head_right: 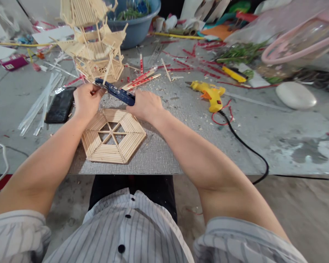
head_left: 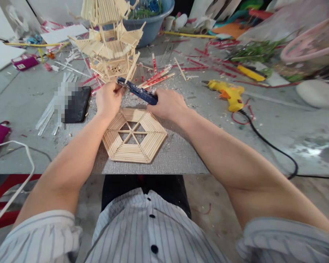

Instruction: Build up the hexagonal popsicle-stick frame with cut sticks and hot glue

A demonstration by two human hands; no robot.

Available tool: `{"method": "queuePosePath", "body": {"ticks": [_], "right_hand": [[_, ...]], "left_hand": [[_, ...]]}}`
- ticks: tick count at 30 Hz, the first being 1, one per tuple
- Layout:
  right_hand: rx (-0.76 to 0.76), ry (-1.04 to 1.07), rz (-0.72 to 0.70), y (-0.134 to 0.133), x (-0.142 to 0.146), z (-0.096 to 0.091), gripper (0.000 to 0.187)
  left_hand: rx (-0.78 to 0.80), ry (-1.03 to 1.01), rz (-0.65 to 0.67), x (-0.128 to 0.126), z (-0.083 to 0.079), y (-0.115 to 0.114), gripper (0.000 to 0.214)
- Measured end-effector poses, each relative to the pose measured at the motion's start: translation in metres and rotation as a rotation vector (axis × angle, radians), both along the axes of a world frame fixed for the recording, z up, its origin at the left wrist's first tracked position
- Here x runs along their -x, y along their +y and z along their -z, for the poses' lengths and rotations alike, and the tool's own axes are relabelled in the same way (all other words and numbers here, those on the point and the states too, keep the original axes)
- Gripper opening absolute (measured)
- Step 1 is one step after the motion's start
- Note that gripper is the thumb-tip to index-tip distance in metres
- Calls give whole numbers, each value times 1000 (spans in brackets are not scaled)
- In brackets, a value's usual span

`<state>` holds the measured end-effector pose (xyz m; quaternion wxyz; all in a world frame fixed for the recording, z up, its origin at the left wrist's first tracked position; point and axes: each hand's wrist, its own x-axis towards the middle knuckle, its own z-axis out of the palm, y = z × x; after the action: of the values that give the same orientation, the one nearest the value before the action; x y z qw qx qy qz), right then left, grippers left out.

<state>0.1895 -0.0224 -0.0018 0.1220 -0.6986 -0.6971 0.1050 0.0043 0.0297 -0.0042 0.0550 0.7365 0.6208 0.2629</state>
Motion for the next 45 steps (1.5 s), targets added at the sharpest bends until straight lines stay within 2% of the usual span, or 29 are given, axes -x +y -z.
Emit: {"method": "queuePosePath", "body": {"ticks": [5,10,15,24,31,35,40,45], "right_hand": [[-38,8,-22,4,-4,4,28],[-53,36,-33,7,-3,6,22],[-4,73,-40,8,-2,8,28],[125,208,-28,7,0,4,31],[209,436,-42,4,-1,3,31],[228,515,-55,6,-4,8,30],[205,429,-41,7,-2,8,29],[39,186,-29,8,1,8,25]], "left_hand": [[-48,-72,22,3,6,2,31],[-103,-204,98,4,9,3,33],[-129,-232,135,4,9,5,32],[-32,-308,191,4,12,15,30],[-117,-385,338,15,18,32,16],[-114,-394,367,17,19,33,14],[-90,-418,300,11,18,28,20],[18,-526,237,8,16,25,29]]}}
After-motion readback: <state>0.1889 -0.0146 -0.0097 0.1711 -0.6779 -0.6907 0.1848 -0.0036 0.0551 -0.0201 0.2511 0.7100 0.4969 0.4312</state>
